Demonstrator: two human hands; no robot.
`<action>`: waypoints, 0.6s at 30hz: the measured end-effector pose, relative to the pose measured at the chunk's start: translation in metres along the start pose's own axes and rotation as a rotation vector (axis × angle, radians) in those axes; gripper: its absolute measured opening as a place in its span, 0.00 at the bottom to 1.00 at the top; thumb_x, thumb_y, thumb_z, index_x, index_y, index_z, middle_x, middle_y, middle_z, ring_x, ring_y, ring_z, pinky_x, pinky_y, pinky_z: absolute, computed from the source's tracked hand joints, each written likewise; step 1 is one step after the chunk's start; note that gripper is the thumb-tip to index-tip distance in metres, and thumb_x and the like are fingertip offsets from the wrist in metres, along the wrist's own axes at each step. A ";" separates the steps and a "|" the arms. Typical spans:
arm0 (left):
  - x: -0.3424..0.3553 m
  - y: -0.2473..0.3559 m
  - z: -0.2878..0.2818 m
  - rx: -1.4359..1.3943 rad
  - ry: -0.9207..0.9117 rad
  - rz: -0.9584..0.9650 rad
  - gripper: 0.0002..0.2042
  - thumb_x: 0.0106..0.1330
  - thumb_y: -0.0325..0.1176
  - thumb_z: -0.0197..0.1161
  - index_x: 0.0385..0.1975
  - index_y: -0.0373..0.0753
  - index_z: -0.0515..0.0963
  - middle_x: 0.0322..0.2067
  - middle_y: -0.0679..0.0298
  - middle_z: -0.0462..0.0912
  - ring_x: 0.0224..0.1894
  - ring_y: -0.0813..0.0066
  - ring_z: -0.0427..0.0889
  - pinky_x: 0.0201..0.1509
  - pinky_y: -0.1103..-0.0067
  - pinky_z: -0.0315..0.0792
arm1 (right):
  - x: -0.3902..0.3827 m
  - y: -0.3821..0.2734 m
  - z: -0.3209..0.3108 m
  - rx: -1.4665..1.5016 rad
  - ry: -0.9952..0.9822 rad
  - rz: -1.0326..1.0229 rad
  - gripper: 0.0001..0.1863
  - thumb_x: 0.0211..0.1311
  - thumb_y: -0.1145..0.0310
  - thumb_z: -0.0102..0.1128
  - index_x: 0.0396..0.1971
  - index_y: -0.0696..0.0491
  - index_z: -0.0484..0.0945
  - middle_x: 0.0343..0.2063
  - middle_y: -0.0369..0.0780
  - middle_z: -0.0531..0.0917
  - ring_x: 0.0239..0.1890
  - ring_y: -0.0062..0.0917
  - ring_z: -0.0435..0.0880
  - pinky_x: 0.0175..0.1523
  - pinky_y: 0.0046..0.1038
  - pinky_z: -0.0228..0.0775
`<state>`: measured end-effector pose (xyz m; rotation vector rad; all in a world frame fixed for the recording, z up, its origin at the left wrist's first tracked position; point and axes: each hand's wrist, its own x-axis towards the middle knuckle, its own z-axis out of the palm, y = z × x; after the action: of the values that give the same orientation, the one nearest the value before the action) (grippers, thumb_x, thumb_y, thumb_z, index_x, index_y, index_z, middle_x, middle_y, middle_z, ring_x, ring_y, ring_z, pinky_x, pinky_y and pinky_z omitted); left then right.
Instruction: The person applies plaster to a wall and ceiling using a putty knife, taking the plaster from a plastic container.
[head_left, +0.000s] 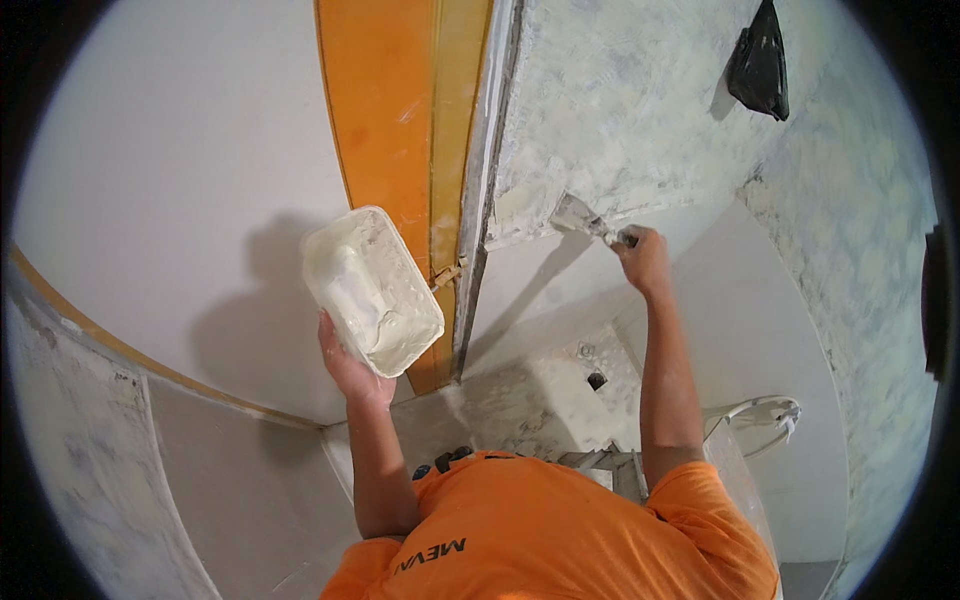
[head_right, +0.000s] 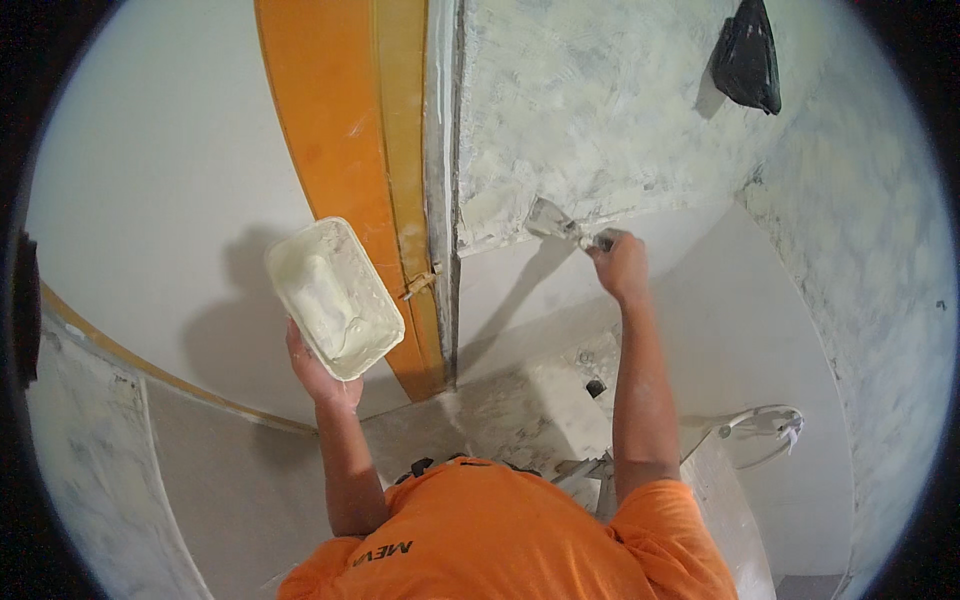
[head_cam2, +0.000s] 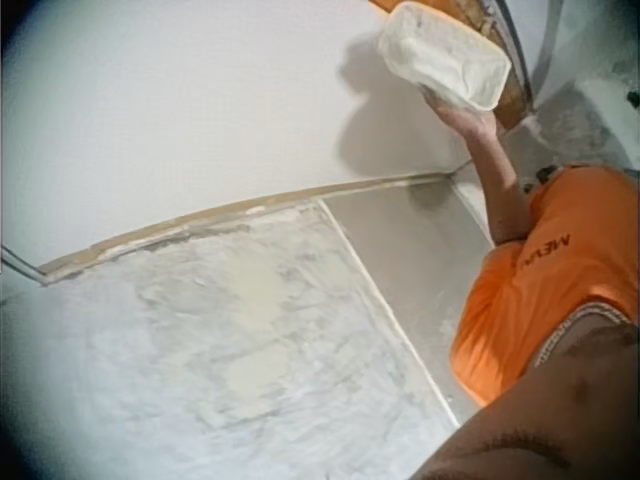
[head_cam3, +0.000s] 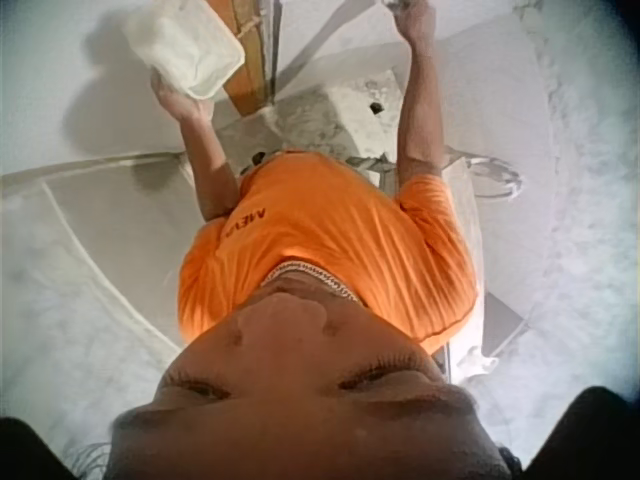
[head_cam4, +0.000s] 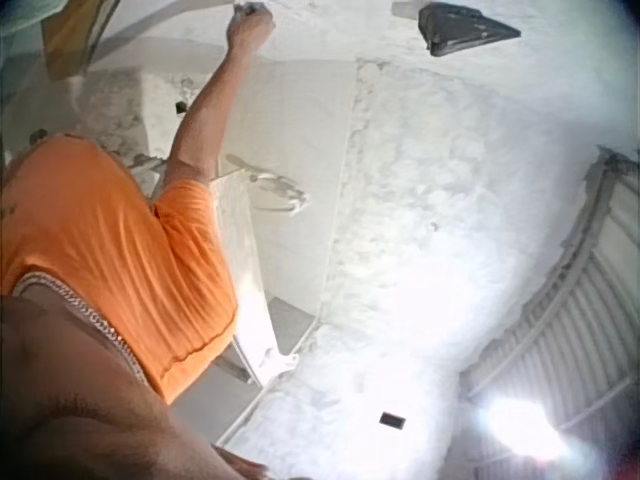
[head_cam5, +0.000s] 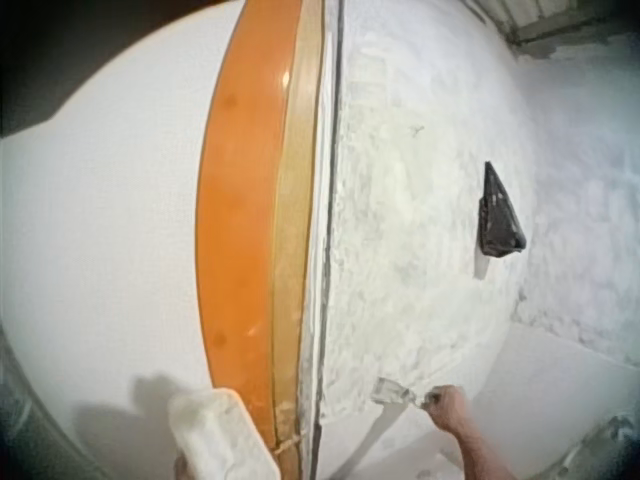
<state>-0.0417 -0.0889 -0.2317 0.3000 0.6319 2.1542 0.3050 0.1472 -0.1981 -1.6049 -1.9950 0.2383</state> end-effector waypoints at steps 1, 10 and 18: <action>0.001 -0.001 -0.002 -0.017 -0.059 -0.006 0.27 0.76 0.52 0.44 0.67 0.41 0.65 0.62 0.60 0.73 0.62 0.59 0.75 0.65 0.61 0.71 | -0.012 -0.008 0.001 0.038 0.013 -0.052 0.13 0.53 0.65 0.72 0.28 0.60 0.83 0.26 0.51 0.84 0.31 0.48 0.84 0.38 0.41 0.73; 0.002 -0.002 0.005 -0.035 -0.093 0.005 0.27 0.76 0.53 0.44 0.67 0.42 0.65 0.62 0.60 0.73 0.62 0.59 0.75 0.64 0.60 0.73 | -0.018 -0.079 0.034 -0.122 0.071 -0.394 0.09 0.57 0.64 0.67 0.33 0.53 0.83 0.34 0.45 0.84 0.43 0.42 0.82 0.51 0.43 0.70; 0.004 0.004 0.000 -0.013 -0.058 -0.060 0.29 0.76 0.54 0.43 0.70 0.42 0.61 0.65 0.59 0.70 0.65 0.57 0.72 0.67 0.58 0.69 | 0.035 -0.088 0.013 -0.219 0.124 -0.373 0.07 0.54 0.67 0.66 0.32 0.51 0.84 0.35 0.45 0.85 0.44 0.41 0.82 0.54 0.41 0.71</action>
<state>-0.0469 -0.0877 -0.2297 0.3314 0.5869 2.0837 0.2198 0.1590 -0.1564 -1.2983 -2.2325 -0.2239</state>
